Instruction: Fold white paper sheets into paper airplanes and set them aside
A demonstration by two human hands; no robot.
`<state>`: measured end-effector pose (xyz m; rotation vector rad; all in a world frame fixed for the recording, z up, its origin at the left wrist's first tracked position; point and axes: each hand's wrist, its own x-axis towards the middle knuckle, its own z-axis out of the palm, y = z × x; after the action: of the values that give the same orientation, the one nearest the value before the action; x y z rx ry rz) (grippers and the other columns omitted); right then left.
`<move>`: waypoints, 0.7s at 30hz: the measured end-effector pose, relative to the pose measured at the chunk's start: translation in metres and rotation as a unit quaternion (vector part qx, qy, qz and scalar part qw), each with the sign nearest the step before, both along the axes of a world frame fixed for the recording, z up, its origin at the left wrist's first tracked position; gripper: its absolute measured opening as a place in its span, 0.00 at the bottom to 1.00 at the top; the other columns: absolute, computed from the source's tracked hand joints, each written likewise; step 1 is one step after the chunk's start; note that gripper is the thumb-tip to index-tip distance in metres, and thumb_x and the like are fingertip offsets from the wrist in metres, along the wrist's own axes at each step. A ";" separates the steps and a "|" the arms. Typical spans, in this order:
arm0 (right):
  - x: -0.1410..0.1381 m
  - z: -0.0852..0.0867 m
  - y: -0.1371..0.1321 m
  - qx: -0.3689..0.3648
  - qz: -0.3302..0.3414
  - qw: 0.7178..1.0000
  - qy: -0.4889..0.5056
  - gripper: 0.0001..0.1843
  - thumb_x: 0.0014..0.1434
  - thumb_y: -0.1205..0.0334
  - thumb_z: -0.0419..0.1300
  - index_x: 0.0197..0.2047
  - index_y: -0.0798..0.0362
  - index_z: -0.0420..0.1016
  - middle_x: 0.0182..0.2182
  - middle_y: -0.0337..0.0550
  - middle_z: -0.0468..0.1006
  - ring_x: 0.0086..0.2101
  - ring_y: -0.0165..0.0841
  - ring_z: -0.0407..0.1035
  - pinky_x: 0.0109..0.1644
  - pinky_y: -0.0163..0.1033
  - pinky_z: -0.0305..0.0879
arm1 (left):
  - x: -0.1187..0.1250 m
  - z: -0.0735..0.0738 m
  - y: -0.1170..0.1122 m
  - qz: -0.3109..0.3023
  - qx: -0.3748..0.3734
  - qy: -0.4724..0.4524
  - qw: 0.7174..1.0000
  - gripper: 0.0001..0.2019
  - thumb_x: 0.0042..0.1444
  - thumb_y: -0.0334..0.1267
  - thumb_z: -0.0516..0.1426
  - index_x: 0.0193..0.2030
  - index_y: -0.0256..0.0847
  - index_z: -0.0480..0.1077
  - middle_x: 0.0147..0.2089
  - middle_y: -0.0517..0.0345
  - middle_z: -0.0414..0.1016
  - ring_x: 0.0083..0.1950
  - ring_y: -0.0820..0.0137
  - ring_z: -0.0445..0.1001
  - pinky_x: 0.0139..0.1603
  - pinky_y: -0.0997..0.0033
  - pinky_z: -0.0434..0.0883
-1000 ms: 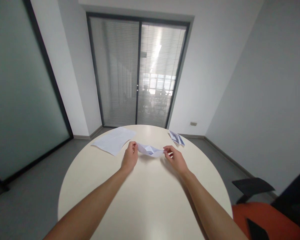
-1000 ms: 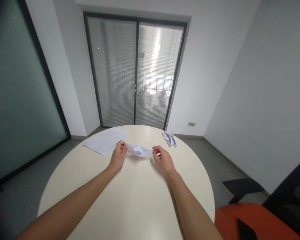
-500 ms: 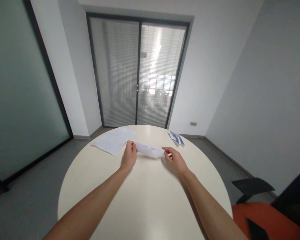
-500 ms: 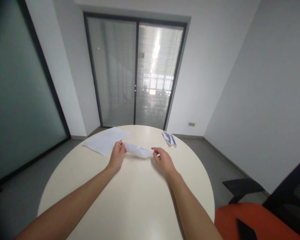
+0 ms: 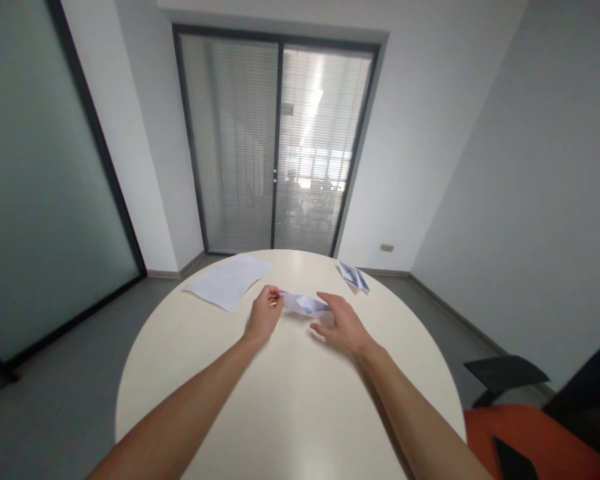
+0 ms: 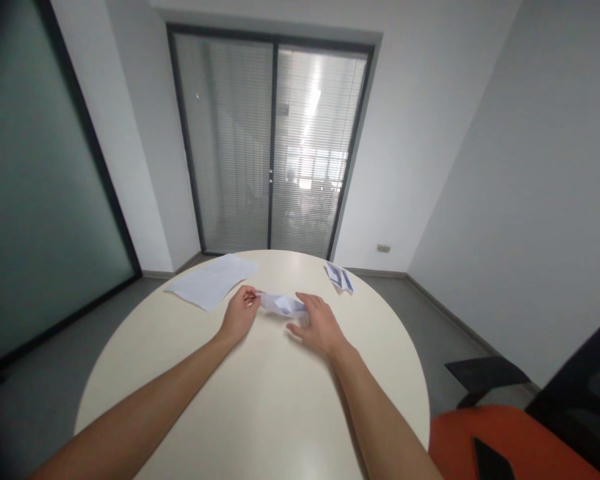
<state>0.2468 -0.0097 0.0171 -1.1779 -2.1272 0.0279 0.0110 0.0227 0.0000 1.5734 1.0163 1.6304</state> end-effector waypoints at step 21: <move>-0.011 0.003 -0.001 0.019 0.025 0.999 -0.017 0.31 0.59 0.62 0.63 0.64 0.49 0.63 0.50 0.48 0.77 0.49 0.42 0.71 0.55 0.49 0.67 | 0.004 0.007 -0.015 -0.011 0.033 0.109 0.993 0.10 0.52 0.25 0.52 0.40 0.42 0.64 0.39 0.58 0.72 0.41 0.70 0.74 0.40 0.71 0.74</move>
<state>0.2362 -0.0108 0.0202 -1.1104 -2.1773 -0.0086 0.0153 0.0072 0.0070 1.8319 1.0603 1.5143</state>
